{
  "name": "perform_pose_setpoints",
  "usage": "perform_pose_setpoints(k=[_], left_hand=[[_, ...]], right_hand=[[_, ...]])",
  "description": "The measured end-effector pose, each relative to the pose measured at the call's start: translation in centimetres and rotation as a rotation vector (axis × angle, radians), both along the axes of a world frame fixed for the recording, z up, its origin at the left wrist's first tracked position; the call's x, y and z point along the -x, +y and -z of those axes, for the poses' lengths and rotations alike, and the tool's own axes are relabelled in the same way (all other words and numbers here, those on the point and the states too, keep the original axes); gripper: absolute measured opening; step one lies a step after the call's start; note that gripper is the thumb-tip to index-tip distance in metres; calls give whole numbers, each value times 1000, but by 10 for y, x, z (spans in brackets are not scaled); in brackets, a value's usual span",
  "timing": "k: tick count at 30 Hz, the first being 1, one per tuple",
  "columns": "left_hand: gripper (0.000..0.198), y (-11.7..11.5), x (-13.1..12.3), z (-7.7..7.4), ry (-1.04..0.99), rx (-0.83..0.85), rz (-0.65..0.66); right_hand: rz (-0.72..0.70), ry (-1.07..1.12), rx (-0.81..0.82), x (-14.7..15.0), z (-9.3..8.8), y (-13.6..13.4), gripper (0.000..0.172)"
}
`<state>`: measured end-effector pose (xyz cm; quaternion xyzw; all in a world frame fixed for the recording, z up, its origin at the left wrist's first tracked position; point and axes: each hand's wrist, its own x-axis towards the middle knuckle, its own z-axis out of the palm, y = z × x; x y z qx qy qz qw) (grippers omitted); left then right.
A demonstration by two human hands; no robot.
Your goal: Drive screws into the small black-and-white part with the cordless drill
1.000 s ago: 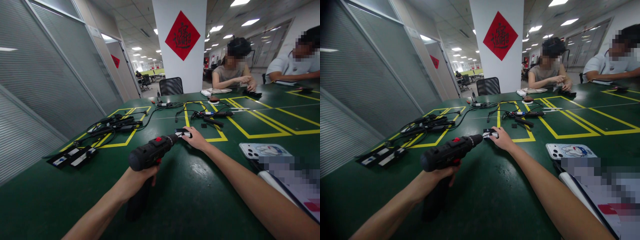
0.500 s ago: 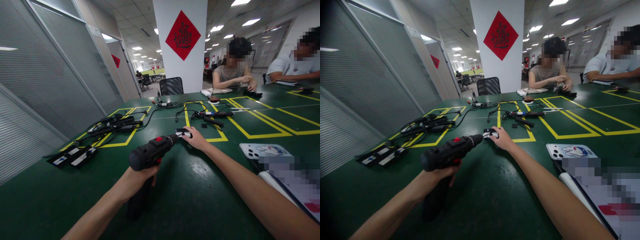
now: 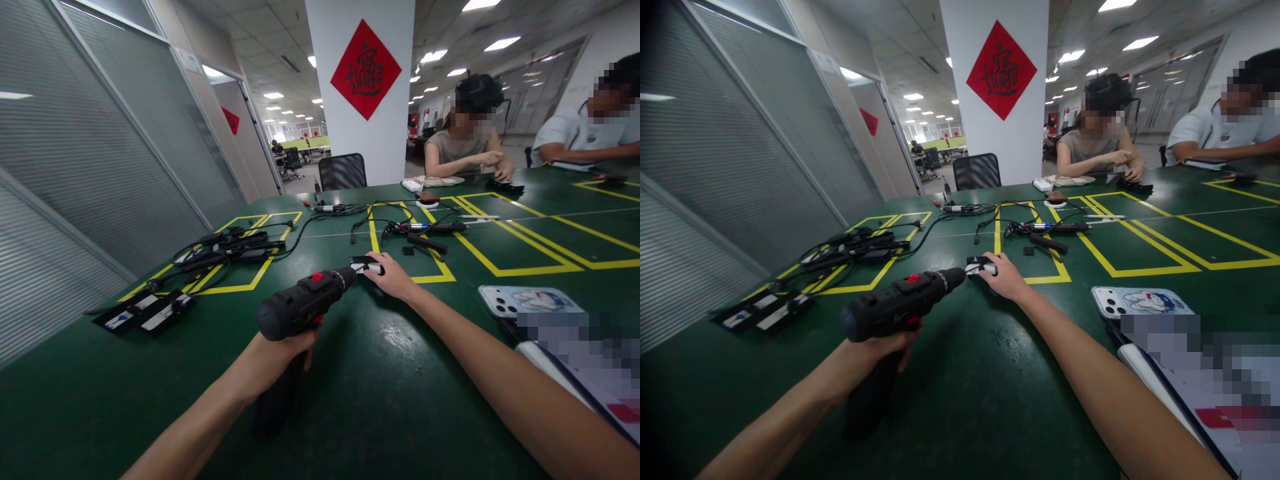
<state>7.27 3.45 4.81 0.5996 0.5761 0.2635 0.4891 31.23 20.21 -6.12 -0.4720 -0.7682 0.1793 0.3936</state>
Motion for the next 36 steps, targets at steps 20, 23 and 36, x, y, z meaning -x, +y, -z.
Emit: perform_pose_setpoints(k=[20, 23, 36], left_hand=[[22, 1, 2, 3, -68, -13, 3], [22, 1, 2, 4, -35, -8, -1], [21, 3, 3, 7, -18, -11, 18]], right_hand=[[-4, -8, -11, 0, 0, 0, 41], [-8, -8, -10, 0, 0, 0, 41], [-7, -4, -30, 0, 3, 2, 42]])
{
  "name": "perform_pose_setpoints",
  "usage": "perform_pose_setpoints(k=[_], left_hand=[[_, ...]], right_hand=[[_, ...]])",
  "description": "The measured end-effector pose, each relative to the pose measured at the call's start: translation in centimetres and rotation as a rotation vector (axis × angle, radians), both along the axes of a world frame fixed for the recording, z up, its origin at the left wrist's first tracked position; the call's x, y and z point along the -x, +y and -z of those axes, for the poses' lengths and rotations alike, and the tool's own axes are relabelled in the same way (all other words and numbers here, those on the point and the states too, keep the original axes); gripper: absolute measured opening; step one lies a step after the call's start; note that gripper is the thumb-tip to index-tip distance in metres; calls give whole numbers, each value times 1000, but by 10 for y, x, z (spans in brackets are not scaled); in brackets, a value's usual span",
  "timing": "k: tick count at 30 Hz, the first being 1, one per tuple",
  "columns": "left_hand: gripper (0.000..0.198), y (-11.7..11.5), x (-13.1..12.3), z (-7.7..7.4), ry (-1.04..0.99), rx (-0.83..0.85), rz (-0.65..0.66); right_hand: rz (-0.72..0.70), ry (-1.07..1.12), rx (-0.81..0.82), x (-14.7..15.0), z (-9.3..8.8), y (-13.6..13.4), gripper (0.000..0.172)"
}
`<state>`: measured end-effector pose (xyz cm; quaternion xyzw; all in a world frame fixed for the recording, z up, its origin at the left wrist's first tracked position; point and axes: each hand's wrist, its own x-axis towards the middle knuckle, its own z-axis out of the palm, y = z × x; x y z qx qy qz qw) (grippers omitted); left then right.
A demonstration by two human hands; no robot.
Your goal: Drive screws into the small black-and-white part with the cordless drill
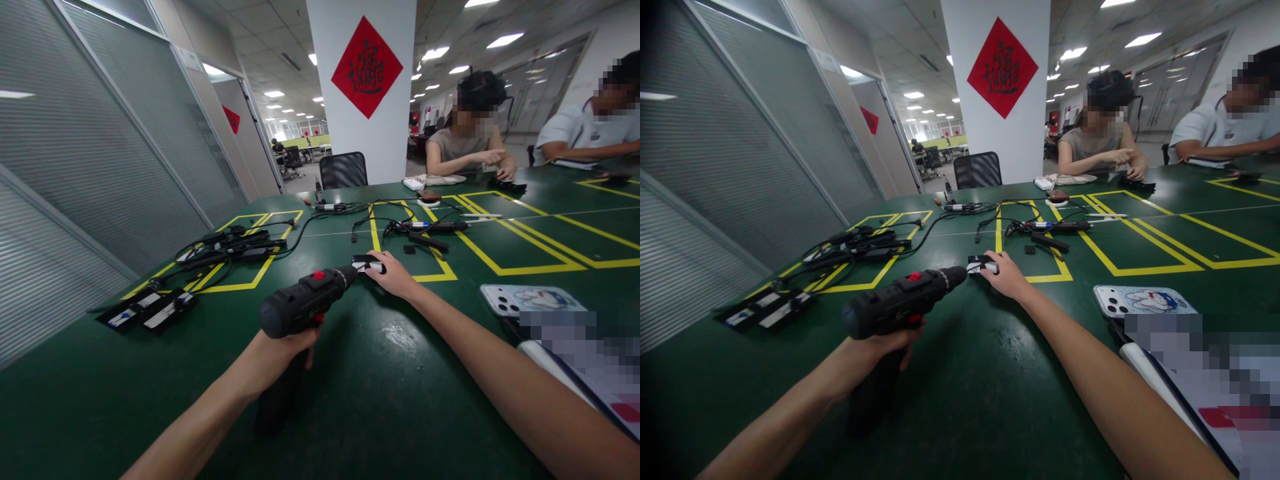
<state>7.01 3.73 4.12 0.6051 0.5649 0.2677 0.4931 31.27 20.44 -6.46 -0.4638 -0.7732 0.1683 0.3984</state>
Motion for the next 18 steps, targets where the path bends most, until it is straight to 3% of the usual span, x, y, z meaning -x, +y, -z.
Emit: perform_pose_setpoints(k=[18], left_hand=[[21, -2, 1, 0, 16, -6, 0]], right_hand=[[-3, -3, 10, 0, -3, -2, 41]])
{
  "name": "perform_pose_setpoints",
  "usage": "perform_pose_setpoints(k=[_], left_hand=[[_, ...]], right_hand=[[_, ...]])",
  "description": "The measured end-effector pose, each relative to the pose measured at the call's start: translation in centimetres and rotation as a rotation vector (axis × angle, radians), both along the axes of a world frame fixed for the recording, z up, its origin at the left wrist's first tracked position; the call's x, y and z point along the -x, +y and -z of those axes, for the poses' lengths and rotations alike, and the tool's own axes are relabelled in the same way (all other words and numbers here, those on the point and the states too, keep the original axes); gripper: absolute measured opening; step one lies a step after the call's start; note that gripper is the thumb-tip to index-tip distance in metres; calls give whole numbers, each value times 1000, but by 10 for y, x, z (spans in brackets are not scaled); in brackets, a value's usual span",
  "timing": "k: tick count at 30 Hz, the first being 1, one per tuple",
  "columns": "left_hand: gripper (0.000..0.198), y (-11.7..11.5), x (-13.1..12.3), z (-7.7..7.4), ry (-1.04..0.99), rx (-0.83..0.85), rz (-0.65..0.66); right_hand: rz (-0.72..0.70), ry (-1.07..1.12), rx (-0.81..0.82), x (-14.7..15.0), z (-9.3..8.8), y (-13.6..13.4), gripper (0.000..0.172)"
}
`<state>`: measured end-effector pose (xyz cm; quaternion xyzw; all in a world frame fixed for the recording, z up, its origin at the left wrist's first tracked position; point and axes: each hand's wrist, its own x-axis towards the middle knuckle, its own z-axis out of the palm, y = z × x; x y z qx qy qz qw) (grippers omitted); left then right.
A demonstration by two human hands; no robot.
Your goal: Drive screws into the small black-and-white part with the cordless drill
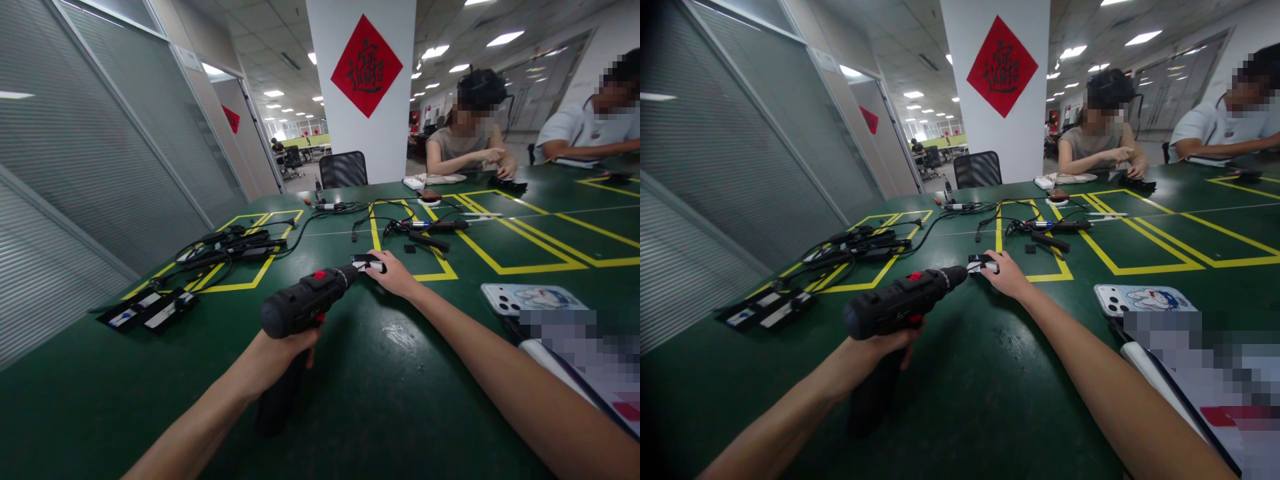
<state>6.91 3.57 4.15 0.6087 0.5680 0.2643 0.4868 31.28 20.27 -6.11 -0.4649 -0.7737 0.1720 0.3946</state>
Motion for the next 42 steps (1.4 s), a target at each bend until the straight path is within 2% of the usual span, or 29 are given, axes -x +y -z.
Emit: perform_pose_setpoints(k=[27, 42], left_hand=[[22, 1, 0, -1, 20, 3, 5], [19, 1, -3, -2, -53, 14, -18]], right_hand=[[-3, -1, 13, 0, -1, -1, 41], [8, -2, 13, 0, 1, 1, 43]])
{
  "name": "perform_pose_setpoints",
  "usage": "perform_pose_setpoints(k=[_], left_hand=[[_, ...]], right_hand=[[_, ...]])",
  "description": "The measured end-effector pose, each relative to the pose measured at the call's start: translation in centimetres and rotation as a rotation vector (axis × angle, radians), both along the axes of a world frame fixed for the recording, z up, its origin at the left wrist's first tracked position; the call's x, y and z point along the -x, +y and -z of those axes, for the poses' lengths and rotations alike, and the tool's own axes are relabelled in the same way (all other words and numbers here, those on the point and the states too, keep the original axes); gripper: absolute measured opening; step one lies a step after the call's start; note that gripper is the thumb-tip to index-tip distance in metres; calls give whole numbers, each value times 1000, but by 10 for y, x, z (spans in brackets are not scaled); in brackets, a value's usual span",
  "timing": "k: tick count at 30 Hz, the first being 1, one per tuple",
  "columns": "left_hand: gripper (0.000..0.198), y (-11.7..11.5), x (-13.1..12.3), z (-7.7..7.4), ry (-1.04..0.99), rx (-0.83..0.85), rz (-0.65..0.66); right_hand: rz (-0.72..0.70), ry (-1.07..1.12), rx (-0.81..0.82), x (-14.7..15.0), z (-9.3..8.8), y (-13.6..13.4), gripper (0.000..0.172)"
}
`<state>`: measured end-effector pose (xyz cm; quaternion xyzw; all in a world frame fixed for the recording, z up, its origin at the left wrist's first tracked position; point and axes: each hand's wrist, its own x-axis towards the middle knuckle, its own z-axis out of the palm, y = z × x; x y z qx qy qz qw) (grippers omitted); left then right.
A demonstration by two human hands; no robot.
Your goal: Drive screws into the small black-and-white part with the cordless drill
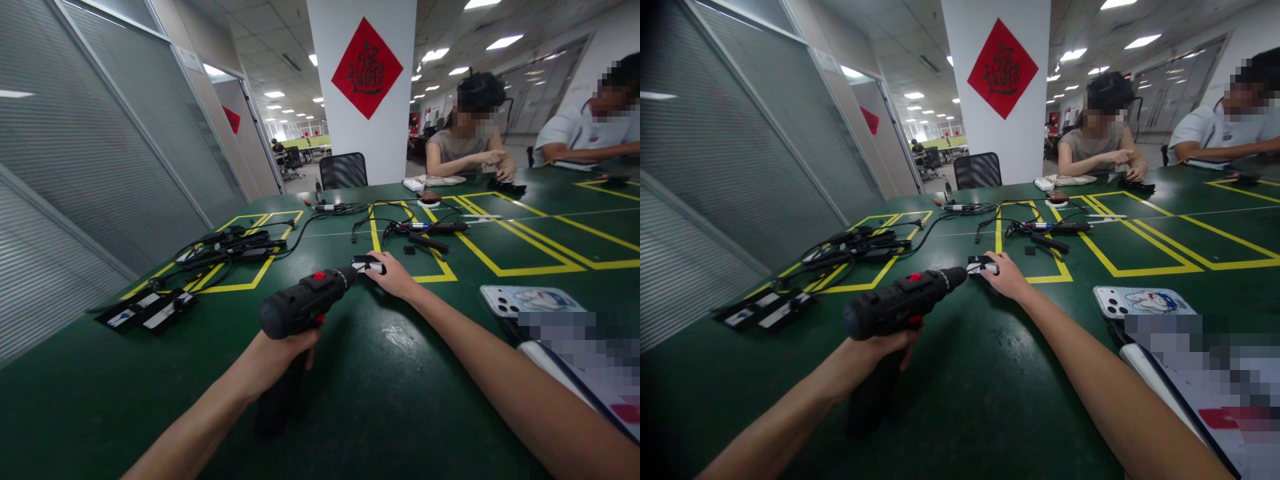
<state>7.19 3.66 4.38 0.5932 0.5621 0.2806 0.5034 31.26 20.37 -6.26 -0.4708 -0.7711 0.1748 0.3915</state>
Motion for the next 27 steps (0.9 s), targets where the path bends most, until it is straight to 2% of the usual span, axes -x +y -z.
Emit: perform_pose_setpoints(k=[9, 27], left_hand=[[18, -2, 2, -3, 53, -9, 35], [21, -1, 0, -3, 59, 1, 13]], right_hand=[[-4, 1, 16, -1, -3, -2, 43], [3, -11, -10, 0, -2, -1, 42]])
